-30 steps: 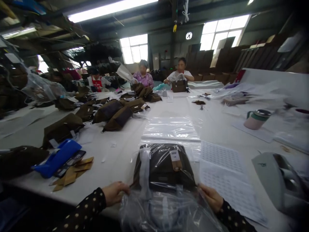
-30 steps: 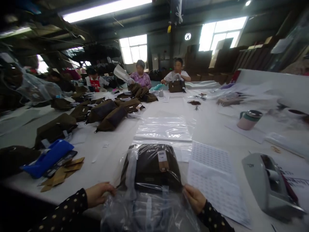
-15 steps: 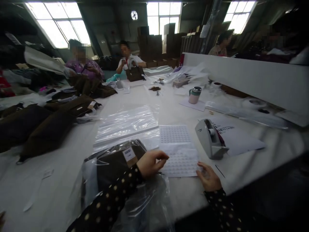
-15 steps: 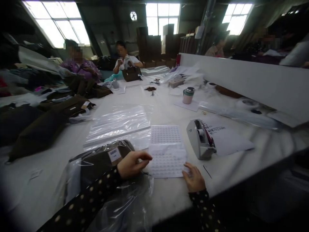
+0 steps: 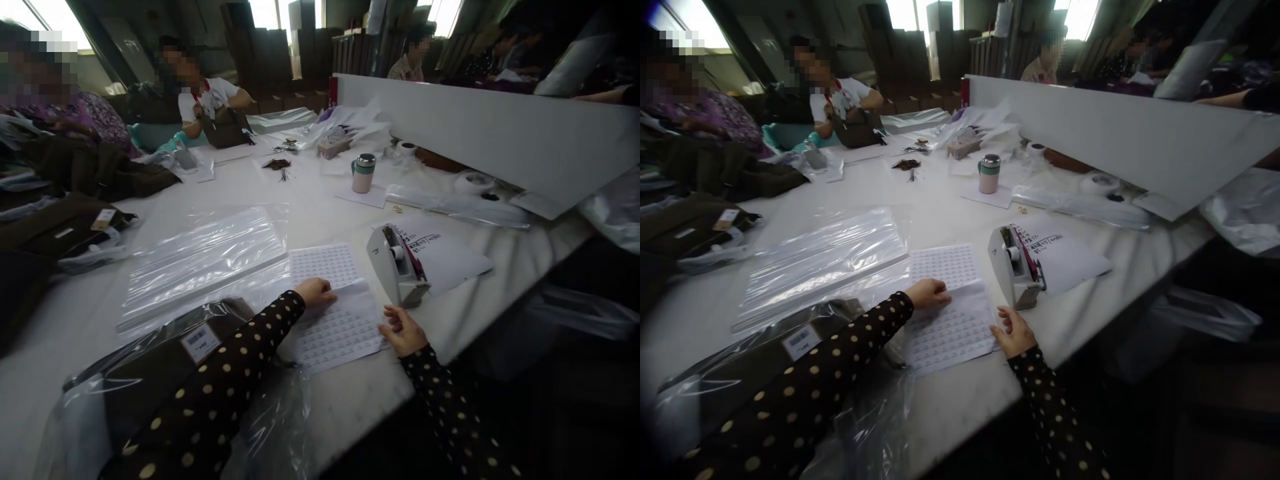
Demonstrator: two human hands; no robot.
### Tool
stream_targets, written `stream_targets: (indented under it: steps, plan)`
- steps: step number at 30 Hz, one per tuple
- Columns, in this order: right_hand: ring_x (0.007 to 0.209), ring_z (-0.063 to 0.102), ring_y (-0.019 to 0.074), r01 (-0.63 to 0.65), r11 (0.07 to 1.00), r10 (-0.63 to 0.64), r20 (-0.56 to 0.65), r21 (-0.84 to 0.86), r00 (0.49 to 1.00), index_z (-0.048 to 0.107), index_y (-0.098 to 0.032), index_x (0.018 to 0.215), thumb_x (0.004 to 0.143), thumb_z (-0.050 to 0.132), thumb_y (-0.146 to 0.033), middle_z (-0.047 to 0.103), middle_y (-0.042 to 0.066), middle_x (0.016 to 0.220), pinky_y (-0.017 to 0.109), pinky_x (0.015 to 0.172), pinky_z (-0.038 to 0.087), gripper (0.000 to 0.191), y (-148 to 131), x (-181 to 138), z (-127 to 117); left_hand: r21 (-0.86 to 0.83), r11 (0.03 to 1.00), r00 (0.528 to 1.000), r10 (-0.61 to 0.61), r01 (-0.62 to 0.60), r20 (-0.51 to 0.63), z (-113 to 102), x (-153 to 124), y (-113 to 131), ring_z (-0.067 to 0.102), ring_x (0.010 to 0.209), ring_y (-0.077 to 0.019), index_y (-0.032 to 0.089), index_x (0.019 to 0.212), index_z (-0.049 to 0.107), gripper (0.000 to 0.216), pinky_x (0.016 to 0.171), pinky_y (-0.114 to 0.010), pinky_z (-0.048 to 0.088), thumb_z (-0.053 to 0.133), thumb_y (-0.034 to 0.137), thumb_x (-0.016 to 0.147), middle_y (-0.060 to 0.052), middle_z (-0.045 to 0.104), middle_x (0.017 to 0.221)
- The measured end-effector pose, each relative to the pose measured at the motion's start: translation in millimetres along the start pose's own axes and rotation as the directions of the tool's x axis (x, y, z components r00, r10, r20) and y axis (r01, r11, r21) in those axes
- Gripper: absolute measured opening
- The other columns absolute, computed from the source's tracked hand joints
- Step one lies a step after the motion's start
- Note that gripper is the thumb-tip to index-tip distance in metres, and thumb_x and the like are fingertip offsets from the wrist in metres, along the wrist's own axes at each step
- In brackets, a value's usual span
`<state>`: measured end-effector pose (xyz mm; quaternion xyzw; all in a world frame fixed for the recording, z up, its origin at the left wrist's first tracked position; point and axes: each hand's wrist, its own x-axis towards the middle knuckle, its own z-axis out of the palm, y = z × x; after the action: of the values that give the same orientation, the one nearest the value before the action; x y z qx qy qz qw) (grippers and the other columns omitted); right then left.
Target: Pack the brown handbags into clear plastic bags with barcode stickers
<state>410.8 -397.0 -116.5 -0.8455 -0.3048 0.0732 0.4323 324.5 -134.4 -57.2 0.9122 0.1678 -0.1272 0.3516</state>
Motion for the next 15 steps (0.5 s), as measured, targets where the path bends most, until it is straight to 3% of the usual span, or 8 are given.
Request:
stream_targets:
  steps: [3,7,15]
  plan:
    - [0.077,0.057,0.0187,0.005,0.988,-0.019,0.089,0.152,0.996,0.051,-0.022,0.106,0.066,0.064,-0.039,0.061,0.007,0.095,0.034,0.066,0.050,0.046,2,5,-1,-0.105,0.993,0.996,0.064,-0.057,0.061,-10,-9,5,0.057,0.068,-0.0166,0.018,0.078,0.062,0.031,0.060,-0.025,0.041,0.054,0.047,0.071,-0.002,0.064,0.073]
    - [0.068,0.058,0.0155,-0.094,0.903,-0.018,0.256,0.419,0.966,0.052,-0.021,0.095,0.064,0.065,-0.042,0.061,0.004,0.082,0.030,0.060,0.050,0.040,3,10,-2,-0.223,0.974,0.994,0.061,-0.040,0.089,-16,-16,6,0.059,0.064,-0.0151,0.017,0.094,0.060,0.037,0.057,-0.023,0.043,0.051,0.045,0.073,-0.003,0.066,0.077]
    - [0.057,0.057,0.0151,-0.135,0.957,0.067,0.257,0.256,0.964,0.064,-0.017,0.079,0.064,0.062,-0.040,0.064,0.004,0.067,0.029,0.057,0.049,0.027,4,7,-7,-0.257,0.966,0.998,-0.005,0.019,0.059,-6,-15,2,0.060,0.067,-0.0161,0.016,0.100,0.060,0.038,0.064,-0.025,0.045,0.053,0.041,0.073,-0.004,0.066,0.077]
